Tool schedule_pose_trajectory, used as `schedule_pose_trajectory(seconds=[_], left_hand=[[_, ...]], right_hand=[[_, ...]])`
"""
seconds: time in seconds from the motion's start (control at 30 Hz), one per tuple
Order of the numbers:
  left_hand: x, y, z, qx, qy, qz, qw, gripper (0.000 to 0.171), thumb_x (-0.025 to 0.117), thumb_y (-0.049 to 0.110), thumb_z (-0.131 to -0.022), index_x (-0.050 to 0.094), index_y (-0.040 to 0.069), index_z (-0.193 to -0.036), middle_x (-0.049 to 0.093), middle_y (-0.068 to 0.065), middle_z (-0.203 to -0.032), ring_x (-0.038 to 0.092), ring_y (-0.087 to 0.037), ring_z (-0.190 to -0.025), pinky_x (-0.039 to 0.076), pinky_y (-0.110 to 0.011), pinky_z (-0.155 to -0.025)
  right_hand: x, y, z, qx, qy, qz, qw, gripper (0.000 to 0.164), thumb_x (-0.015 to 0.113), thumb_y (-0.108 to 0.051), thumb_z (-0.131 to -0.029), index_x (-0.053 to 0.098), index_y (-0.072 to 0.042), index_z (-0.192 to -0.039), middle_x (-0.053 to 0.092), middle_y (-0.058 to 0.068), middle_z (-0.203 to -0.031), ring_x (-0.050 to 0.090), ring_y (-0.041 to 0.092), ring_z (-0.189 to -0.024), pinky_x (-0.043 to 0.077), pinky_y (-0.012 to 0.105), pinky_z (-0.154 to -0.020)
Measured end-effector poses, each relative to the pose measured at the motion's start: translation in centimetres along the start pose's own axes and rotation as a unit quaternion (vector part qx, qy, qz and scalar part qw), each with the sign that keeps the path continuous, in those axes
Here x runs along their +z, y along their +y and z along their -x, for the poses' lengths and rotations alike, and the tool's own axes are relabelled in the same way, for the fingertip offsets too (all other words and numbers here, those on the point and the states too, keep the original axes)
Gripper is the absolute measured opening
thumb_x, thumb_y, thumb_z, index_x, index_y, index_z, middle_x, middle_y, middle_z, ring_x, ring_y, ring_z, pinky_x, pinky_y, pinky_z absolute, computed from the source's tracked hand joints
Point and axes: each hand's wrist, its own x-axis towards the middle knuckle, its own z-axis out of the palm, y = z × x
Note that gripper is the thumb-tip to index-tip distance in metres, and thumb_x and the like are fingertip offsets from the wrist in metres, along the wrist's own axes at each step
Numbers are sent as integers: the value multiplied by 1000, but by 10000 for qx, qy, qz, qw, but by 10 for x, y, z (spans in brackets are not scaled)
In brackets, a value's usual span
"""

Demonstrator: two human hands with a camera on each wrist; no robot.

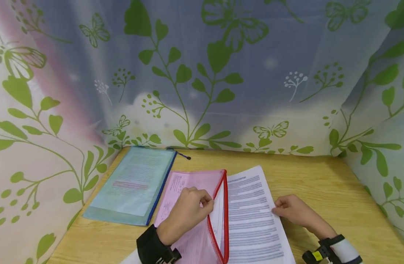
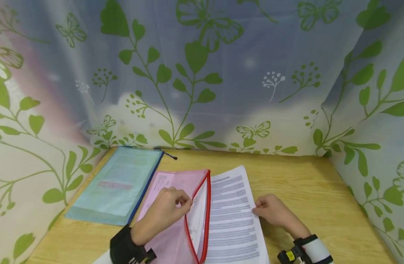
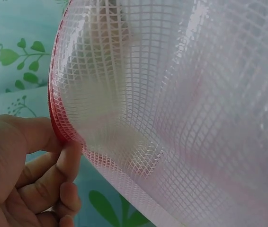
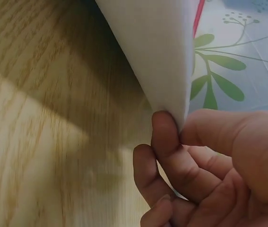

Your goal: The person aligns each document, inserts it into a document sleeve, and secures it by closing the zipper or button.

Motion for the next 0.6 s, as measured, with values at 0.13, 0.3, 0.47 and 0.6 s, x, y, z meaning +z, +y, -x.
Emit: schedule_pose_trajectory(seconds=[0.13, 0.3, 0.47, 0.6], left_hand=[[0, 0, 2, -86, -49, 113, 9999, 13, 77, 6, -84, 77, 15, -74, 69, 7, -67, 59, -11, -65, 42, -18, -62], [0, -1, 3, -137, -44, 228, 9996, 12, 78, 6, -84, 78, 14, -76, 70, 7, -68, 61, -14, -67, 42, -18, -63], [-1, -1, 3, -193, -43, 237, 9995, 12, 78, 6, -85, 77, 14, -76, 70, 7, -68, 60, -12, -67, 42, -19, -63], [-1, -1, 4, -213, -31, 213, 9995, 12, 77, 6, -85, 77, 14, -75, 69, 8, -68, 57, -8, -66, 41, -19, -63]], right_hand=[[-6, 2, 8, 297, 28, 17, 9996, 16, 68, -17, -97, 71, -2, -94, 72, 5, -94, 59, 19, -88, 46, 34, -72], [-18, 8, 19, 503, -7, -223, 9985, 21, 65, -20, -100, 70, 0, -101, 73, 5, -95, 63, 19, -86, 48, 34, -70], [-33, 13, 33, 571, -76, -601, 9965, 32, 61, -25, -103, 69, 5, -114, 75, 4, -92, 66, 17, -79, 48, 31, -66], [-41, 15, 44, 670, -30, -780, 9947, 36, 60, -28, -104, 68, 4, -117, 73, 3, -88, 62, 14, -76, 44, 29, -64]])
